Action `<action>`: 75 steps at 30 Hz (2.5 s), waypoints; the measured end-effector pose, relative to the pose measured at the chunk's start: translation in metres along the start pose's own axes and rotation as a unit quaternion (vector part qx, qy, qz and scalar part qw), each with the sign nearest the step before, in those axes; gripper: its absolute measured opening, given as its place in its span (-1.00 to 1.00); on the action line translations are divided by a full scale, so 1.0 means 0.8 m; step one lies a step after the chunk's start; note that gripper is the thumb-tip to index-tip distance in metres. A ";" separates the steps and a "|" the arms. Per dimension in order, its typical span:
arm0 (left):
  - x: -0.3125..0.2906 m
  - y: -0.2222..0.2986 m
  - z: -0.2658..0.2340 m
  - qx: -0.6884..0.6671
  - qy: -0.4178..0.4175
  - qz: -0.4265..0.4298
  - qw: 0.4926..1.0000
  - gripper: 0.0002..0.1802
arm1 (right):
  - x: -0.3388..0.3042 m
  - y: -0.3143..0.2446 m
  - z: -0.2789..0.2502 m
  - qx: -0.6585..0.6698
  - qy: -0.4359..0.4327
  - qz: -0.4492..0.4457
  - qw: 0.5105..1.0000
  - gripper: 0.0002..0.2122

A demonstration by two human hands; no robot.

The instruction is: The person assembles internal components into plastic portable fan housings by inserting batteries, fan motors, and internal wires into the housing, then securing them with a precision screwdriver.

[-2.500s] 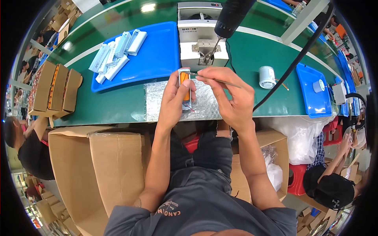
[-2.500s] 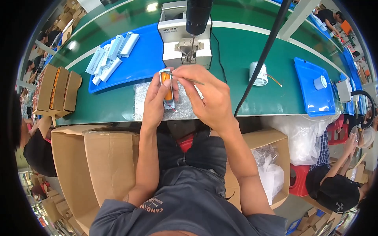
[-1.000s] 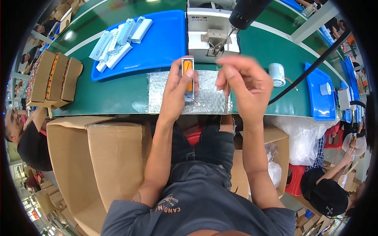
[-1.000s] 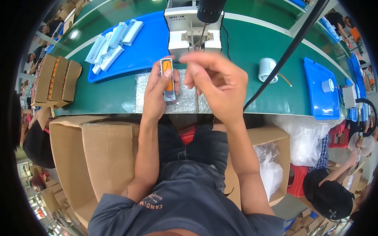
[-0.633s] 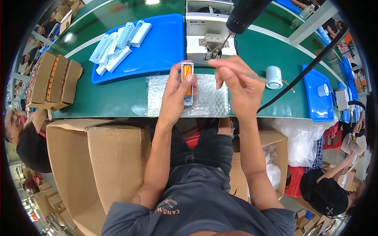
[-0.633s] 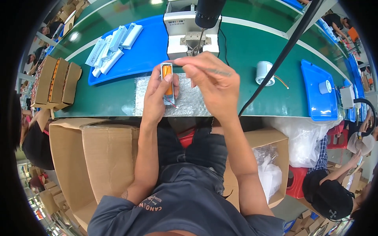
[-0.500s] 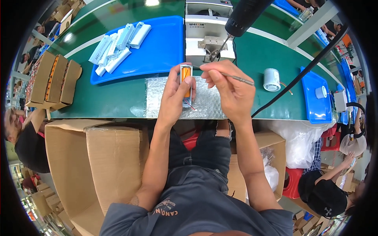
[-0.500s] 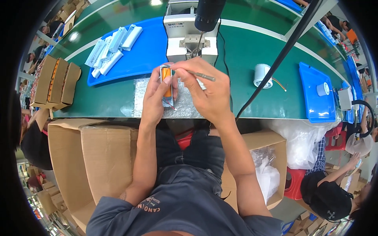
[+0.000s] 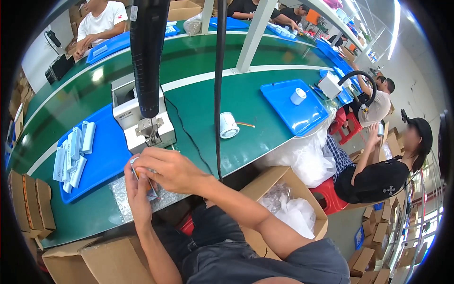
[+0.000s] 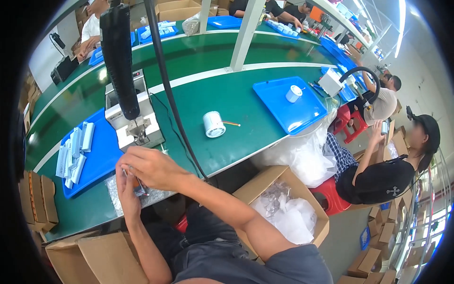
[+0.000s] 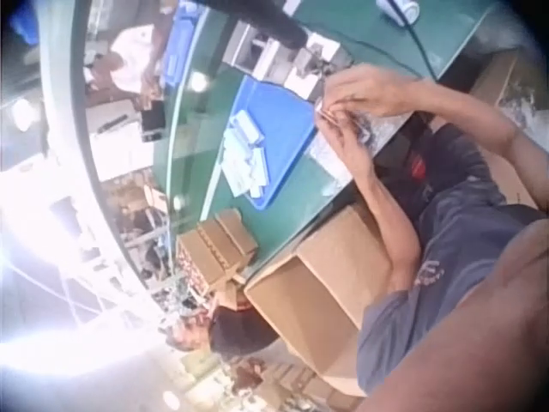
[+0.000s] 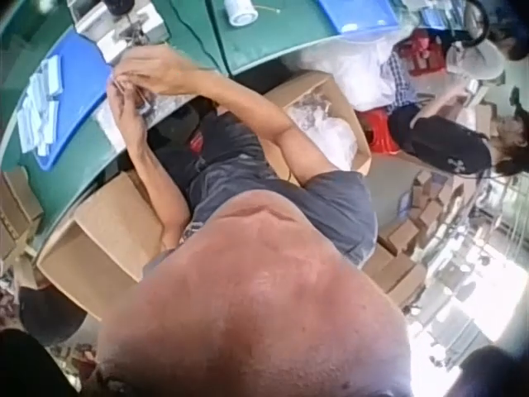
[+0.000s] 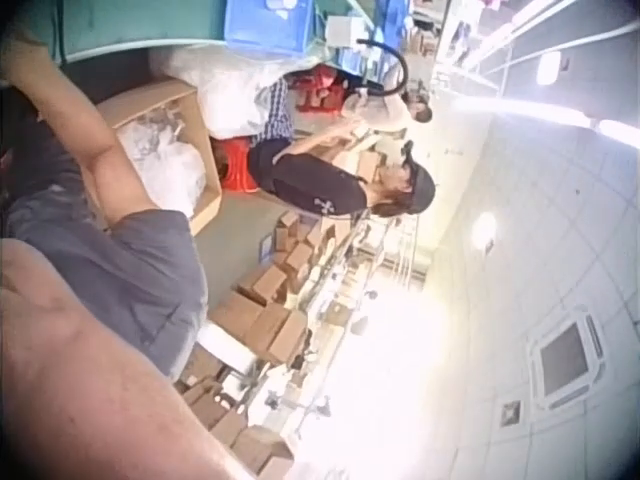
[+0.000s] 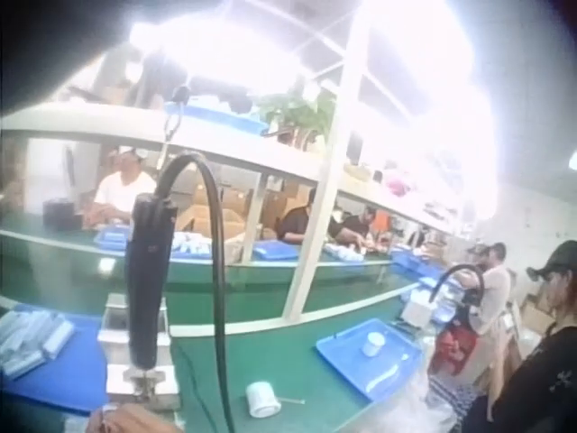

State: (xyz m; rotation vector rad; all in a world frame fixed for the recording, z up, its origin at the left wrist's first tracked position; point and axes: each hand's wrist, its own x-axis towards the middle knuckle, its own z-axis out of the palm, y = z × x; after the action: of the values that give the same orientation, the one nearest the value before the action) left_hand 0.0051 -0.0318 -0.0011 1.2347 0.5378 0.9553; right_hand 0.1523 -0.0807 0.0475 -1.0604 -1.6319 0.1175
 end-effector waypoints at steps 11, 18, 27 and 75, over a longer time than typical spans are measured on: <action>0.019 -0.008 0.023 0.034 -0.002 -0.002 0.999 -0.52 | 0.013 0.025 -0.015 -0.020 -0.005 0.023 1.000 -0.93; 0.014 -0.007 0.016 0.044 0.022 -0.001 0.999 -0.60 | 0.012 0.013 0.005 -0.007 0.048 0.064 0.997 -0.92; 0.014 -0.002 0.022 0.099 0.044 -0.010 0.994 -0.57 | 0.015 0.014 0.002 -0.049 0.037 0.089 0.994 -0.80; 0.018 0.011 0.002 -0.120 0.016 -0.043 0.992 -0.44 | 0.018 -0.007 -0.030 0.091 0.098 0.054 0.990 -0.71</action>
State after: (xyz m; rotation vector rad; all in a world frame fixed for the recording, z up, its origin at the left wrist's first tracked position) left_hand 0.0111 -0.0198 0.0100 0.9749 0.4815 0.9394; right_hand 0.1696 -0.0844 0.0702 -0.9874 -1.3604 0.2244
